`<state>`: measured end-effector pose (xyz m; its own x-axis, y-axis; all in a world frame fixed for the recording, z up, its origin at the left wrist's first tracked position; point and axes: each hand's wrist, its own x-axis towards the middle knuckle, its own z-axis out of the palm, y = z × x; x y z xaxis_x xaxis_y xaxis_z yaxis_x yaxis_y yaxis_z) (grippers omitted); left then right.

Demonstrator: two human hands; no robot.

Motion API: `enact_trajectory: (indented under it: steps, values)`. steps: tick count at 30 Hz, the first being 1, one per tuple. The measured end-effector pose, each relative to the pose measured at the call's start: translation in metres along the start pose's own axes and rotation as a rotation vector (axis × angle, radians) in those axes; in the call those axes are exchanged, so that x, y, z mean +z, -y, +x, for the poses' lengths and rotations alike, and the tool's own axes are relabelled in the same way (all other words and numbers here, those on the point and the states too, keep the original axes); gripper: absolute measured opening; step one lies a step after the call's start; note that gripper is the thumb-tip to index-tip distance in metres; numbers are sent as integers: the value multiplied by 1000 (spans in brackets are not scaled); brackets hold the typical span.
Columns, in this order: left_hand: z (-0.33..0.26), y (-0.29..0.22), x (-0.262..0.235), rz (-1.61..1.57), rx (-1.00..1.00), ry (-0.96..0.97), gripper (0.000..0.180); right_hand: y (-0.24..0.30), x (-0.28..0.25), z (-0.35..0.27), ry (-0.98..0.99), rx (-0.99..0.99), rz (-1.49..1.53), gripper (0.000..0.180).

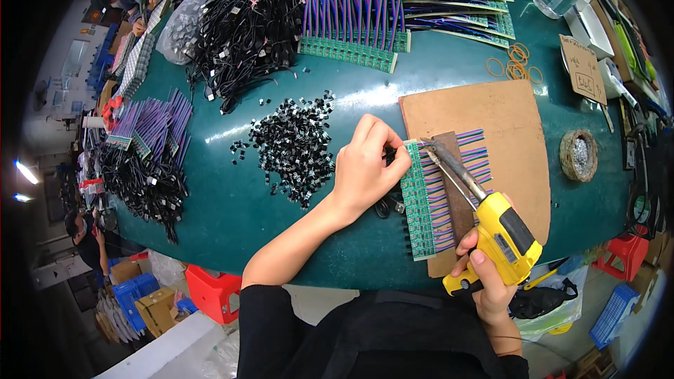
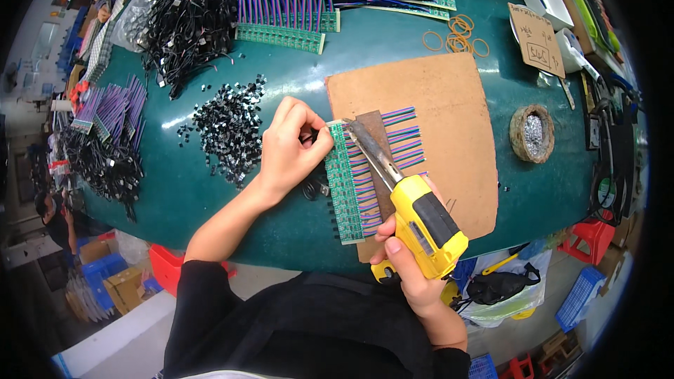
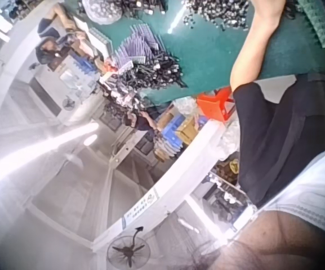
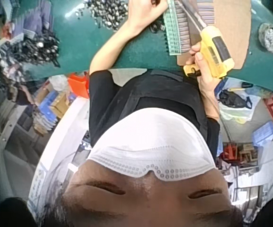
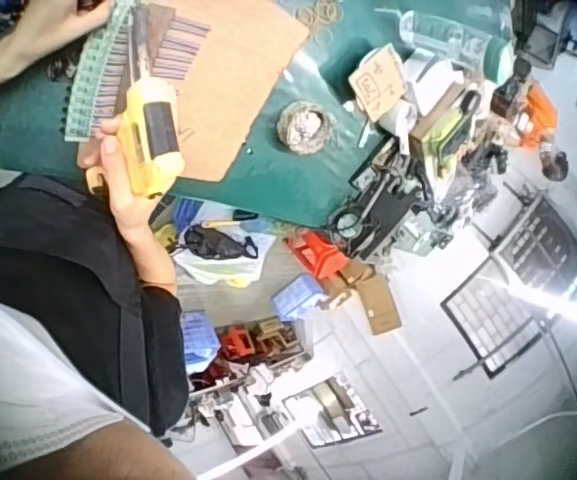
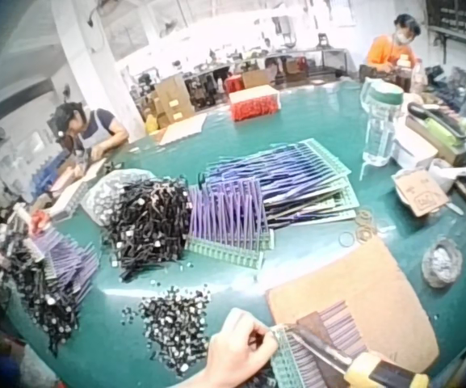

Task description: The person positions electronic components and USB cables onto a circuit board strip by hand and solders them using a handheld soldering iron.

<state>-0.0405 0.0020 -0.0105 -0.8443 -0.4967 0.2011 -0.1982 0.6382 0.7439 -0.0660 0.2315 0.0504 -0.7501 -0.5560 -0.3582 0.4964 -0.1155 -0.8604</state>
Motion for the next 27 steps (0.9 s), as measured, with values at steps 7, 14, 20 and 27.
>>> enact_trajectory:
  steps: [7,14,20,27]
  values:
    - [-1,1,-1,-10,7,10,14,-4,-2,-2,3,-54,23,55]
    - [-2,2,-3,-92,47,42,13,-6,-6,-3,-1,-76,56,54]
    - [-4,-2,3,-142,60,-22,9,-4,-7,-4,-16,-22,82,73]
    - [-4,2,-6,-208,66,51,10,-5,-9,-4,-1,-32,88,73]
